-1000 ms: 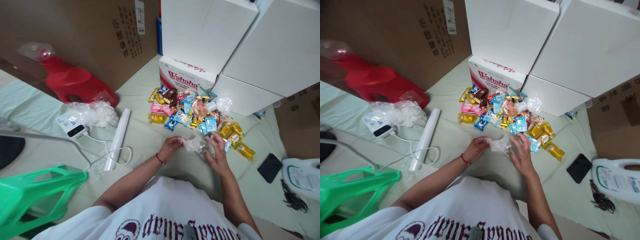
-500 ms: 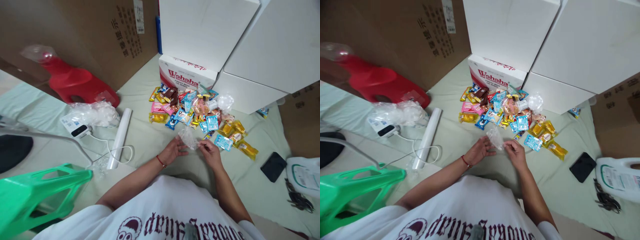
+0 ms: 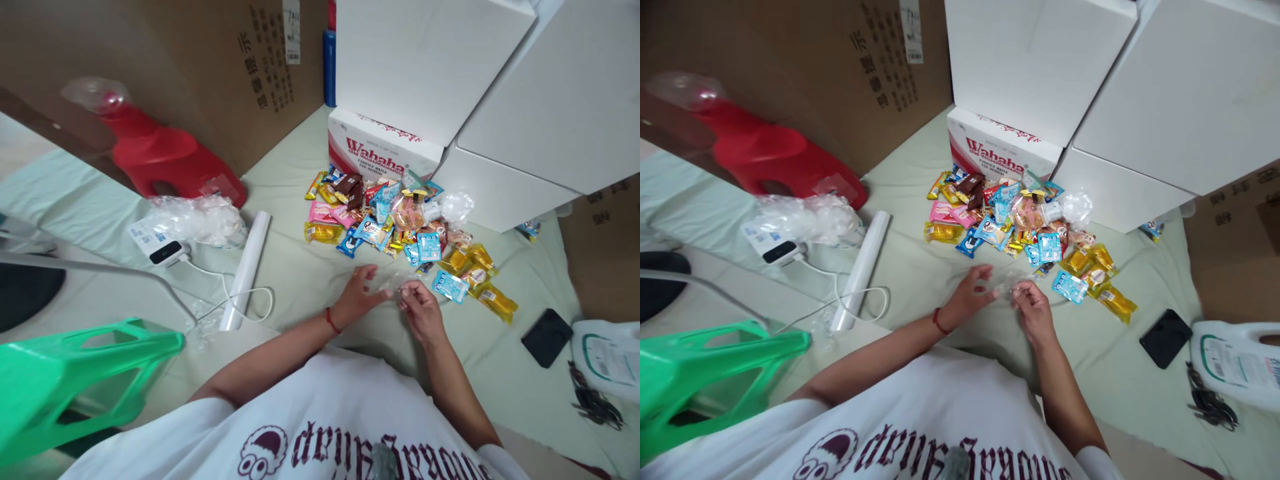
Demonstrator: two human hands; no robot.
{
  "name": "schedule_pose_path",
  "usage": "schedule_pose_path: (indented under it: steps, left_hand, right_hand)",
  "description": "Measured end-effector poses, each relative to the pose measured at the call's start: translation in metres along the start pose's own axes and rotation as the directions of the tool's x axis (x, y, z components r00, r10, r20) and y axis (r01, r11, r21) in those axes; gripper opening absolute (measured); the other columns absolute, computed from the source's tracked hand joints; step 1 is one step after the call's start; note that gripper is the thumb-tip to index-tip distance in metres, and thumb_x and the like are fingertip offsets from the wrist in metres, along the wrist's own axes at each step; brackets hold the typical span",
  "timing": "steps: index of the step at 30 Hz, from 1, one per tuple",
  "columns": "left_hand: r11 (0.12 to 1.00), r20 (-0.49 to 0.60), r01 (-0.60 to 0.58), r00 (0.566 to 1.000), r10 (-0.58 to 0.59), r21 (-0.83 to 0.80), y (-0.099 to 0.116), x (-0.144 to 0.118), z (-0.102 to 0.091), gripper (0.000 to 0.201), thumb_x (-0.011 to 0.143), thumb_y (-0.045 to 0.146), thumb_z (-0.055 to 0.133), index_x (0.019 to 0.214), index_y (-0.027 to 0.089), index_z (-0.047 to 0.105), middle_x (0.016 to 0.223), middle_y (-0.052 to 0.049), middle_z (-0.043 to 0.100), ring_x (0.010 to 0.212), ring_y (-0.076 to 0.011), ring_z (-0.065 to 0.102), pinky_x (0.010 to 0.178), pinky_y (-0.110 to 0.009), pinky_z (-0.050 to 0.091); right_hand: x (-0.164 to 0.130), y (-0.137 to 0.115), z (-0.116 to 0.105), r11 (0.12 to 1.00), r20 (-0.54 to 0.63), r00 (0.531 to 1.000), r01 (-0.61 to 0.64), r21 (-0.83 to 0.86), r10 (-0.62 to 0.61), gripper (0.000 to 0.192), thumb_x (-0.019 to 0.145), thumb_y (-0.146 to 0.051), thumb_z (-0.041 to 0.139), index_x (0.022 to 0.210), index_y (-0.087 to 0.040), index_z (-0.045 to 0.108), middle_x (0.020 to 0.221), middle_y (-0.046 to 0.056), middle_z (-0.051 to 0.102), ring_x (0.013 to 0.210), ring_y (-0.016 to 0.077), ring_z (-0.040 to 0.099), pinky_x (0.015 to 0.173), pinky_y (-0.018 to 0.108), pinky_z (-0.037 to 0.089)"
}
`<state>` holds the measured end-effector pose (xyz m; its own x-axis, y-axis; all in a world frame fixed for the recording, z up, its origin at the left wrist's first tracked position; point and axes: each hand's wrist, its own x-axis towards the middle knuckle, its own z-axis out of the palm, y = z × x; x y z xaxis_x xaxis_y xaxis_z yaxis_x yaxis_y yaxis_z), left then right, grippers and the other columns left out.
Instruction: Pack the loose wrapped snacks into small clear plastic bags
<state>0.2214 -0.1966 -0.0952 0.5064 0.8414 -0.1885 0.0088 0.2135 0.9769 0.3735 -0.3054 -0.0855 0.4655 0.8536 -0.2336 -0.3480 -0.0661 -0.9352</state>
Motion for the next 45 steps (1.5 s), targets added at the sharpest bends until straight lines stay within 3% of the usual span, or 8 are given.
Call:
schedule_pose_path:
  steps: [5, 13, 17, 21, 25, 28, 36, 45]
  left_hand:
    - [0.980, 0.123, 0.130, 0.986, -0.112, -0.148, -0.001, 0.023, 0.009, 0.037, 0.068, 0.048, 0.085, 0.075, 0.018, 0.064, 0.068, 0.003, 0.057, 0.065, -0.0110, 0.052, 0.062, -0.025, 0.043]
    - [0.673, -0.032, 0.217, 0.941, -0.337, -0.707, -0.016, 0.022, -0.025, 0.043, 0.072, 0.032, 0.089, 0.085, 0.022, 0.049, 0.083, 0.004, 0.068, 0.074, -0.0116, 0.066, 0.076, -0.031, 0.060]
    - [0.623, -0.019, 0.230, 0.930, -0.367, -0.748, -0.021, 0.020, -0.032, 0.035, 0.080, 0.025, 0.082, 0.084, 0.021, 0.048, 0.086, 0.003, 0.070, 0.081, -0.0145, 0.072, 0.086, -0.038, 0.062]
    - [0.610, 0.001, 0.220, 0.941, -0.338, -0.761, -0.024, 0.019, -0.033, 0.032, 0.083, 0.023, 0.080, 0.083, 0.021, 0.048, 0.084, 0.003, 0.069, 0.088, -0.0160, 0.073, 0.095, -0.045, 0.060]
    - [0.613, 0.014, 0.222, 0.946, -0.325, -0.759, -0.023, 0.018, -0.032, 0.034, 0.082, 0.022, 0.081, 0.083, 0.021, 0.048, 0.090, 0.003, 0.071, 0.093, -0.0161, 0.073, 0.101, -0.047, 0.058]
    - [0.616, 0.023, 0.215, 0.952, -0.304, -0.758, -0.021, 0.016, -0.031, 0.037, 0.079, 0.023, 0.083, 0.085, 0.021, 0.047, 0.096, 0.003, 0.072, 0.096, -0.0167, 0.074, 0.103, -0.048, 0.057]
    - [0.633, 0.016, 0.212, 0.954, -0.301, -0.744, -0.015, 0.005, -0.032, 0.042, 0.071, 0.029, 0.088, 0.089, 0.023, 0.050, 0.114, 0.001, 0.072, 0.105, -0.0205, 0.071, 0.081, -0.037, 0.062]
    - [0.580, 0.177, 0.412, 0.891, -0.419, -0.703, -0.018, 0.019, -0.047, 0.025, 0.088, 0.043, 0.065, 0.088, 0.018, 0.070, 0.103, -0.011, 0.077, 0.096, -0.0244, 0.074, 0.078, -0.039, 0.062]
  right_hand:
    - [0.004, -0.002, 0.000, 0.999, -0.130, 0.990, 0.047, 0.008, -0.045, 0.035, 0.071, -0.045, 0.091, 0.089, -0.023, 0.070, 0.070, -0.005, 0.054, 0.060, 0.0090, 0.047, 0.059, 0.023, 0.042]
    - [-0.029, 0.012, -0.034, 0.994, -0.401, 0.915, -0.001, 0.107, 0.044, 0.041, 0.062, -0.043, 0.094, 0.081, -0.021, 0.064, 0.072, -0.005, 0.055, 0.056, 0.0063, 0.043, 0.053, 0.020, 0.038]
    - [-0.064, 0.023, -0.055, 0.943, -0.301, 0.944, -0.214, -0.256, 0.133, 0.041, 0.072, -0.056, 0.083, 0.084, -0.019, 0.068, 0.075, 0.001, 0.066, 0.053, 0.0103, 0.047, 0.051, 0.025, 0.038]
    - [-0.077, 0.000, -0.067, 0.677, -0.377, 0.887, -0.105, -0.729, -0.268, 0.038, 0.089, -0.056, 0.066, 0.098, -0.019, 0.073, 0.085, 0.005, 0.072, 0.069, 0.0183, 0.061, 0.068, 0.032, 0.049]
    - [-0.057, -0.026, -0.040, 0.392, 0.008, 0.826, 0.275, -0.878, -0.563, 0.023, 0.099, -0.040, 0.058, 0.101, -0.021, 0.071, 0.091, 0.005, 0.071, 0.079, 0.0192, 0.063, 0.077, 0.033, 0.050]
    - [-0.029, -0.024, -0.005, 0.289, 0.336, 0.807, 0.511, -0.809, -0.485, 0.020, 0.103, -0.031, 0.052, 0.098, -0.023, 0.070, 0.089, 0.005, 0.069, 0.086, 0.0212, 0.063, 0.080, 0.035, 0.050]
    - [0.010, 0.017, 0.039, 0.031, 0.562, 0.797, 0.582, -0.813, -0.221, 0.036, 0.091, -0.033, 0.073, 0.125, -0.023, 0.068, 0.115, 0.015, 0.064, 0.104, 0.0337, 0.052, 0.085, 0.046, 0.047]
    - [0.009, 0.026, 0.035, 0.209, 0.498, 0.792, 0.586, -0.783, -0.354, 0.027, 0.105, -0.025, 0.048, 0.110, -0.024, 0.075, 0.094, 0.008, 0.068, 0.091, 0.0246, 0.056, 0.086, 0.041, 0.045]
